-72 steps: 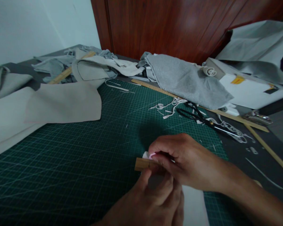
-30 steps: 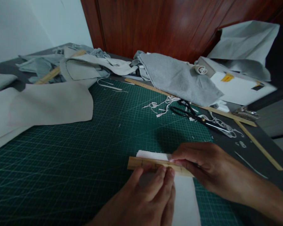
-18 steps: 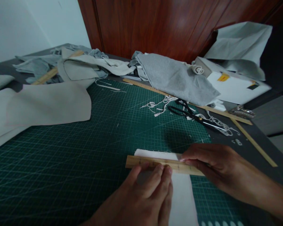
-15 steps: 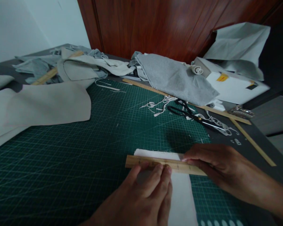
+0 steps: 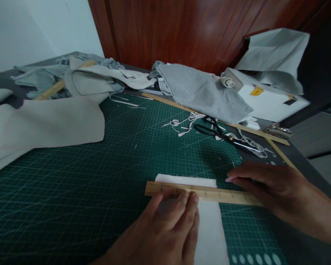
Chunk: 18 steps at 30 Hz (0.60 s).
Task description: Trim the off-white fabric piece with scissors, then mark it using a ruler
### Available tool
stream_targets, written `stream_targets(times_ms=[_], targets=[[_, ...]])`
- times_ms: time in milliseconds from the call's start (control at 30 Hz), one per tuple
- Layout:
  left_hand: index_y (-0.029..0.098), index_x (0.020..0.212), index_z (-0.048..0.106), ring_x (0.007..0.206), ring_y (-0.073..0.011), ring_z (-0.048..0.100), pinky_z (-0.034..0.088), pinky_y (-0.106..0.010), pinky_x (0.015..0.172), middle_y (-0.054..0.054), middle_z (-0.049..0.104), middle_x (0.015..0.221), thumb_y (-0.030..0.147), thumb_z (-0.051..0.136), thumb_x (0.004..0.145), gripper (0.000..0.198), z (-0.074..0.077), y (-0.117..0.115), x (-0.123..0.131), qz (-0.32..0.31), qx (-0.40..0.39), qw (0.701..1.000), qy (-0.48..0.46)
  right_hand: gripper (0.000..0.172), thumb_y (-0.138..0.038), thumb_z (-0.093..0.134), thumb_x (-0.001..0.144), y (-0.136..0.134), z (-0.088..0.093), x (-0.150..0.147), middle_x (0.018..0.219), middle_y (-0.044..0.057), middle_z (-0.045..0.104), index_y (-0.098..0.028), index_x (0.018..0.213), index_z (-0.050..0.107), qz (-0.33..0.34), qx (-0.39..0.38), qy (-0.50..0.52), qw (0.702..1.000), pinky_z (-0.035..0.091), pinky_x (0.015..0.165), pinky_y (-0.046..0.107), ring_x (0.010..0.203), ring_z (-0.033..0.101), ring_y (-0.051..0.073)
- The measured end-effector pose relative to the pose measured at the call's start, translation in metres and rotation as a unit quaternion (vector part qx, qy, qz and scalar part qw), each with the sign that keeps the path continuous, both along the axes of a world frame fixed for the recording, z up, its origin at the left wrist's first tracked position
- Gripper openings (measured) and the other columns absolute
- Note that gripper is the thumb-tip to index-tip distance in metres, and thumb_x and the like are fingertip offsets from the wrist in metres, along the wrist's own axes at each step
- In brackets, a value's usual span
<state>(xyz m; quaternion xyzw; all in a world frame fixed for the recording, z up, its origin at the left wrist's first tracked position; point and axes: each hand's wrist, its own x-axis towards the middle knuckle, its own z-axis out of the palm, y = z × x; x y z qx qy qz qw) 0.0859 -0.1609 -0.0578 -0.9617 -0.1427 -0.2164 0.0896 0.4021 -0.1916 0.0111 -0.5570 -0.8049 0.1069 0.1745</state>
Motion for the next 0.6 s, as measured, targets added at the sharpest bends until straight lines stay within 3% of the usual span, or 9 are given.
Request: stream_targets(times_ms=[100,233,433,600], targets=[[0.018,0.136,0.073,0.140,-0.0283,0.048,0.035,-0.044,0.103,-0.008,0.070,0.149,0.050,0.046,0.109,0.049,-0.001,0.000,0.001,0.000,0.006,1.000,0.004,0.016,-0.028,0.061,0.110,0.002,0.002,-0.005,0.105,-0.003,0.083,-0.035,0.119,0.073,-0.004,-0.011,0.009,1.000,0.060,0.076,0.027,0.089,0.081,0.017],[0.020,0.138,0.072,0.141,-0.0273,0.048,0.034,-0.045,0.105,-0.005,0.069,0.150,0.049,0.048,0.110,0.048,0.001,-0.001,0.000,0.009,0.007,1.000,0.023,0.020,-0.022,0.059,0.111,0.012,0.005,-0.024,0.106,0.002,0.083,-0.029,0.119,0.076,0.038,-0.021,0.006,0.999,0.059,0.076,0.028,0.090,0.080,0.020],[0.019,0.139,0.071,0.140,-0.0275,0.050,0.034,-0.045,0.105,-0.007,0.069,0.151,0.049,0.047,0.111,0.049,0.000,-0.003,-0.002,0.002,0.014,1.000,0.020,0.028,-0.010,0.054,0.107,0.028,0.011,-0.046,0.092,0.005,0.079,-0.022,0.110,0.079,0.109,-0.048,-0.032,0.992,0.054,0.069,0.029,0.078,0.075,0.020],[0.018,0.141,0.070,0.140,-0.0268,0.052,0.034,-0.045,0.107,-0.007,0.068,0.152,0.048,0.045,0.111,0.049,0.004,-0.004,-0.002,0.008,0.007,1.000,0.027,0.029,-0.008,0.054,0.105,0.029,0.015,-0.048,0.089,0.005,0.077,-0.021,0.103,0.080,0.113,-0.057,-0.050,0.991,0.052,0.067,0.030,0.075,0.072,0.020]])
